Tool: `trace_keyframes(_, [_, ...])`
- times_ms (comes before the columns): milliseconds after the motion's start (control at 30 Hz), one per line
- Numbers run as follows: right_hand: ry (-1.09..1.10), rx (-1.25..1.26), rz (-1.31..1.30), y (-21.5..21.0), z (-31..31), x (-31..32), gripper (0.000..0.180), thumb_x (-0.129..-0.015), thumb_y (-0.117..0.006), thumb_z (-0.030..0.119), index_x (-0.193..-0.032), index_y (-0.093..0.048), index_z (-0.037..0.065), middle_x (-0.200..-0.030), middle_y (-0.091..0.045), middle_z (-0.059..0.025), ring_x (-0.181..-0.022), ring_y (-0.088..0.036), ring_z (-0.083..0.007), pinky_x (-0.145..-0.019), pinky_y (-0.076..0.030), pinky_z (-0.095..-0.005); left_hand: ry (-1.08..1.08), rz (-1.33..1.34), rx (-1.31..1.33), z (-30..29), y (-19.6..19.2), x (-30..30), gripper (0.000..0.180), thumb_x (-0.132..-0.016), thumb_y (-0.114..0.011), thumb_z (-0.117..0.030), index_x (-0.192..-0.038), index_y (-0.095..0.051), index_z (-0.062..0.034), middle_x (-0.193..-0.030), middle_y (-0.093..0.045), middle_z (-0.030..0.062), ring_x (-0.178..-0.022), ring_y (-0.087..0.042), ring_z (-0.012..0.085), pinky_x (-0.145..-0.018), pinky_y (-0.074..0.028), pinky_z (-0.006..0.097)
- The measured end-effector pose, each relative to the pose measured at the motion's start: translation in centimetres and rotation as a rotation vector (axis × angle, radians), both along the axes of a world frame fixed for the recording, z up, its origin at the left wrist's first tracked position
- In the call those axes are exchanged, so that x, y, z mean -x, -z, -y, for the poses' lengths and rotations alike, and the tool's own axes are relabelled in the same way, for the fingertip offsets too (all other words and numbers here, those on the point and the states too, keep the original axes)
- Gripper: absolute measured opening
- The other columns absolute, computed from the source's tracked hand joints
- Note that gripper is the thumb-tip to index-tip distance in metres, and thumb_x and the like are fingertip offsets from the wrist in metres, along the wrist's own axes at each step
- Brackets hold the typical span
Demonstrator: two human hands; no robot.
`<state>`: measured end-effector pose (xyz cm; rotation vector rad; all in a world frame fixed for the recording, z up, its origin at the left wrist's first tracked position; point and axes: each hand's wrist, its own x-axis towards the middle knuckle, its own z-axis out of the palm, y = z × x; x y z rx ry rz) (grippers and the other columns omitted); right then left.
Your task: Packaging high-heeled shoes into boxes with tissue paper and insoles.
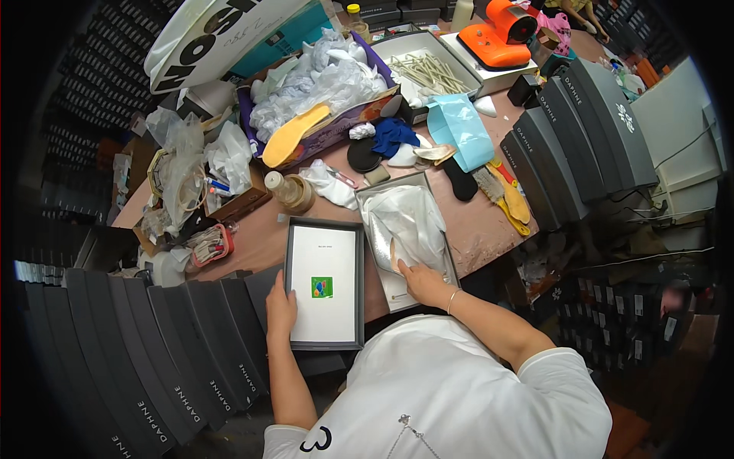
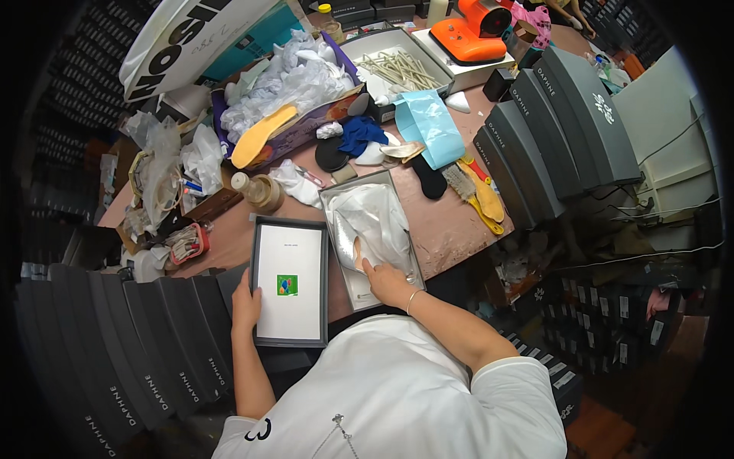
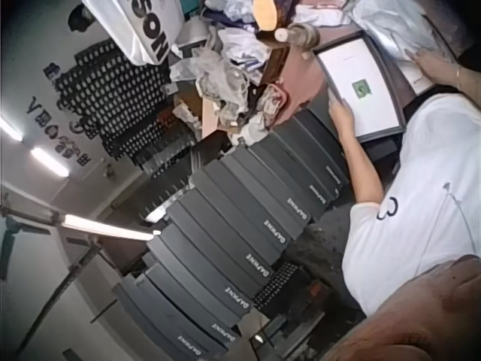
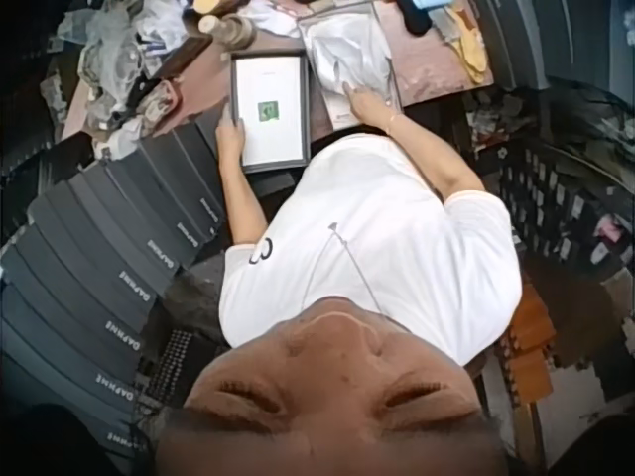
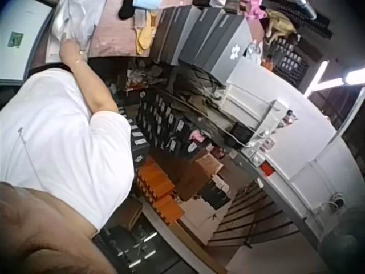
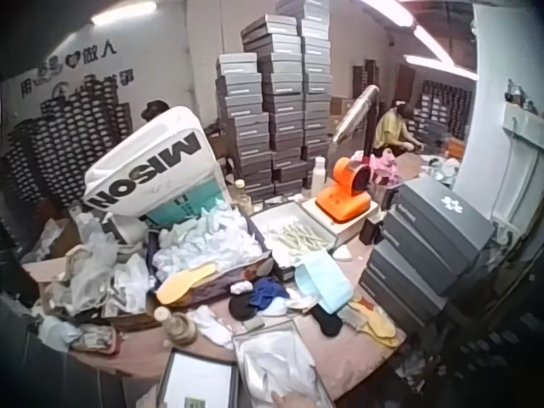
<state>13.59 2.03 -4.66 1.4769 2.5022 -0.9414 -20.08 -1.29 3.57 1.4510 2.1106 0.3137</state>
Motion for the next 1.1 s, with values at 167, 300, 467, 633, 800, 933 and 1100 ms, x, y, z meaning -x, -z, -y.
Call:
trace_keyframes(167, [0.099, -0.129, -0.390, -0.9, -2.0, -1.4, 0.034, -0.089, -0.059, 0.026, -0.109, -0.063, -0.001, -0.097, -0.061, -0.0227, -0.091, -0.060, -0.0355, -0.080, -0.049, -0.0395, -0.163, 0.245, -0.051, -0.3, -4.0, -1.4, 0.053, -0.083, -0.058, -0.009, -0.132, -0.045, 0.0049, -0.119, -0.058, 0.0232, -0.106, -0.059, 0.0317, -0.090, -0.045, 0.035])
trace_keyframes(300, [0.486, 0.501, -0.864, -12.3, -3.6, -2.6, 0.051, -0.092, -0.059, 0.026, -0.134, -0.044, 0.002, -0.120, -0.056, -0.0208, -0.104, -0.058, -0.0242, -0.087, -0.046, -0.0317, 0.007, 0.144, -0.352, -1.0, -11.4, -7.2, 0.059, -0.080, -0.065, -0.008, -0.133, -0.043, 0.0043, -0.111, -0.056, 0.0186, -0.100, -0.059, 0.0307, -0.087, -0.045, 0.036])
trace_keyframes(467, [0.655, 0.330, -1.111, -10.8, -2.9, 1.4, 0.074, -0.087, -0.066, 0.031, -0.143, -0.028, 0.003, -0.129, -0.050, -0.0174, -0.116, -0.050, -0.0197, -0.096, -0.042, -0.0334, 0.453, 0.572, -0.069, -3.3, -10.1, -17.8, 0.061, -0.078, -0.069, -0.007, -0.132, -0.044, 0.0020, -0.111, -0.053, 0.0161, -0.093, -0.059, 0.0245, -0.076, -0.052, 0.032])
trace_keyframes(633, [0.722, -0.068, -0.770, -4.3, -6.0, -6.4, 0.070, -0.080, -0.070, 0.033, -0.135, -0.041, 0.001, -0.116, -0.057, -0.0245, -0.109, -0.057, -0.0330, -0.093, -0.044, -0.0373, 0.205, 0.421, -0.437, -5.0, -5.9, -16.9, 0.055, -0.086, -0.059, -0.006, -0.137, -0.040, 0.0012, -0.137, -0.043, 0.0161, -0.126, -0.040, 0.0283, -0.104, -0.032, 0.041])
trace_keyframes(800, [0.782, 0.097, -0.617, 0.0, -5.3, -7.6, 0.066, -0.086, -0.059, 0.047, -0.131, -0.048, 0.000, -0.118, -0.054, -0.0268, -0.111, -0.052, -0.0402, -0.097, -0.040, -0.0420, -0.195, 1.019, 0.222, -8.3, 3.1, -15.7, 0.053, -0.098, -0.049, -0.028, -0.143, -0.030, -0.0065, -0.142, -0.037, 0.0134, -0.125, -0.042, 0.0246, -0.101, -0.036, 0.044])
trace_keyframes(933, [0.900, 0.062, -0.582, -0.6, -4.6, -5.4, 0.069, -0.086, -0.059, 0.050, -0.130, -0.050, -0.002, -0.118, -0.049, -0.0257, -0.113, -0.049, -0.0403, -0.097, -0.039, -0.0422, -0.085, 0.919, 0.195, -7.4, 5.2, -14.6, 0.055, -0.095, -0.053, -0.037, -0.138, -0.036, -0.0070, -0.137, -0.043, 0.0113, -0.121, -0.045, 0.0223, -0.097, -0.039, 0.042])
trace_keyframes(1100, [0.973, 0.150, -0.517, -0.1, -7.3, -5.7, 0.070, -0.084, -0.055, 0.056, -0.125, -0.055, -0.001, -0.120, -0.050, -0.0263, -0.112, -0.052, -0.0411, -0.097, -0.040, -0.0437, -0.062, 0.752, 0.290, -10.5, 7.0, -14.0, 0.066, -0.092, -0.050, -0.053, -0.138, -0.038, -0.0069, -0.133, -0.047, 0.0109, -0.120, -0.046, 0.0236, -0.097, -0.039, 0.040])
